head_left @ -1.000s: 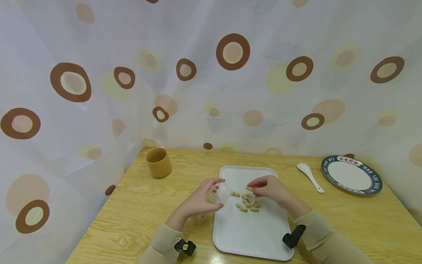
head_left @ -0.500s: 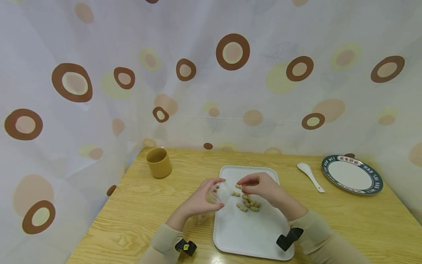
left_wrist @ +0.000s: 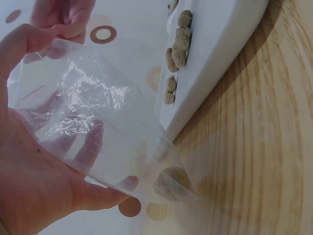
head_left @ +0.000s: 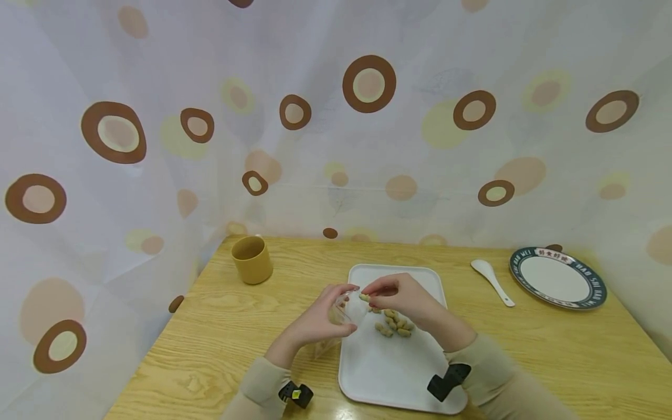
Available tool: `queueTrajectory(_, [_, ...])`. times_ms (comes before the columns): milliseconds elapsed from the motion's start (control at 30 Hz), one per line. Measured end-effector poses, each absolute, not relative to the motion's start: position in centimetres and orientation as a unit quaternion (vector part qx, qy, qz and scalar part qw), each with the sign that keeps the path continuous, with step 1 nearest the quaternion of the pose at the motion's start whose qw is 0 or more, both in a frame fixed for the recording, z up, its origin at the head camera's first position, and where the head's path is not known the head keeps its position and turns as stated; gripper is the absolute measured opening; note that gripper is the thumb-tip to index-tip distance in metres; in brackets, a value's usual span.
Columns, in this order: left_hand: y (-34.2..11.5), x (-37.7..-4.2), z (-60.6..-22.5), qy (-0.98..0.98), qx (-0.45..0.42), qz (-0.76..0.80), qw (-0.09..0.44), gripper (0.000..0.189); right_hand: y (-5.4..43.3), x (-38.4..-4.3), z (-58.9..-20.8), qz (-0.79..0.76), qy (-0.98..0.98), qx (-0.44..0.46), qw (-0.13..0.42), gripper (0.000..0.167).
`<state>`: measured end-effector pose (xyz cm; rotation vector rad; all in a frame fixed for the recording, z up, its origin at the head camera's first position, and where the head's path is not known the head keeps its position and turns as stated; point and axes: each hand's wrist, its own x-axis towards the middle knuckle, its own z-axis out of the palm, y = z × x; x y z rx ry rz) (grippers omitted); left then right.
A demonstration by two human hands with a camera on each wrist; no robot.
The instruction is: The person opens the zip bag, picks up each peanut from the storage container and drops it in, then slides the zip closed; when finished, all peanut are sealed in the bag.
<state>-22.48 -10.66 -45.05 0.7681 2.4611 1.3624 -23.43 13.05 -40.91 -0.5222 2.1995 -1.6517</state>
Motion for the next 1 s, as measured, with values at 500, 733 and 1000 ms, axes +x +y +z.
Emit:
queueTrajectory(500, [-10.8,-22.5,-45.2,0.841,0.261,0.462,0.106,0.075,12.8,-23.7,-40.9,-0.592,0.766,-0.185,0.167,0.031])
queueTrajectory(733, [-10.8,-22.5,-45.1,0.842,0.259,0.462,0.104,0.075,13.6,-24.0,-41.2,-0.576,0.785,-0.166,0.154,0.030])
queueTrajectory(1000, [-10.7,-22.6,-45.3,0.839,0.258,0.468,0.100,0.074,14.3,-23.9,-42.2,-0.559,0.803,-0.140,0.154,0.030])
